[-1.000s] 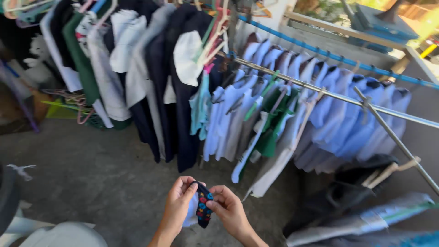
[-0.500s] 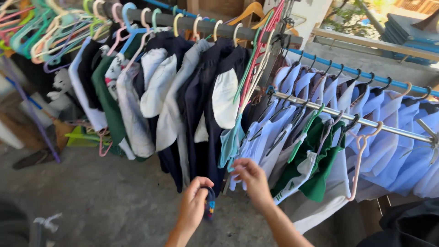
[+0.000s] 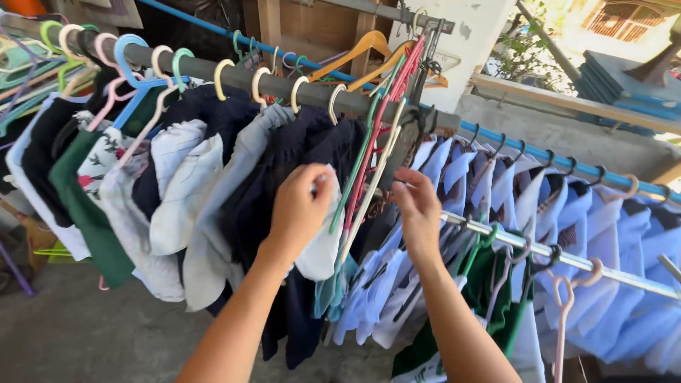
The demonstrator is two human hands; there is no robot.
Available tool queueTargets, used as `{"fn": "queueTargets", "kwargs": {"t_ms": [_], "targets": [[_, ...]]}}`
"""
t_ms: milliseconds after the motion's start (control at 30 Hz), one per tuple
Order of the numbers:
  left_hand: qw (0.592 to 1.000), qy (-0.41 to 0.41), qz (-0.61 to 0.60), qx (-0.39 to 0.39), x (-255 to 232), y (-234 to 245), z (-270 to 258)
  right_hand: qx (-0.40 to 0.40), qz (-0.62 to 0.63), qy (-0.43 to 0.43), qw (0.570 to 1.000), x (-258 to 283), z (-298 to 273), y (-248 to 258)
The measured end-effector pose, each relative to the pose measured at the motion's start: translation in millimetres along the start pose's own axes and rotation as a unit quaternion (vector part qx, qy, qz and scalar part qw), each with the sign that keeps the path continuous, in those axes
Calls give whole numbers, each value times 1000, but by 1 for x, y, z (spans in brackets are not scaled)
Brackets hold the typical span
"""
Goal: Hanging various items of clothing and small laundry items on hangers and multi-clip hangers on a balcony clothesline.
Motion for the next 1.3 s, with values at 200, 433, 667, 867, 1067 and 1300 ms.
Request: {"fn": "queueTargets", "kwargs": {"t_ms": [200, 433, 667, 867, 1067, 1300], "targets": [[982, 17, 100, 158, 66, -74, 34, 113, 17, -121, 986, 5, 31, -52], [917, 243, -105, 298, 73, 2, 62, 100, 64, -177, 977, -18, 30, -10], [917, 183, -87, 345, 74, 13, 60, 9, -417, 149, 896, 103, -16, -48], [967, 44, -16, 250, 73, 11, 47, 40, -162, 36, 985, 23, -112, -102], [984, -116, 36, 127, 71, 8, 7, -93, -181, -6, 979, -66, -92, -97], [965, -112, 113, 210, 70, 2, -64, 96, 367, -214, 900, -115, -36, -67]]}}
Point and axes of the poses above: each hand's wrist, its own z-axis towards the middle knuckle, its own y-axis out of the back of the hand, x = y × z, the point moved 1 cm from there along z, towards the middle knuckle, and after that the axes turned 1 degree about y, right-handed, at the moved point
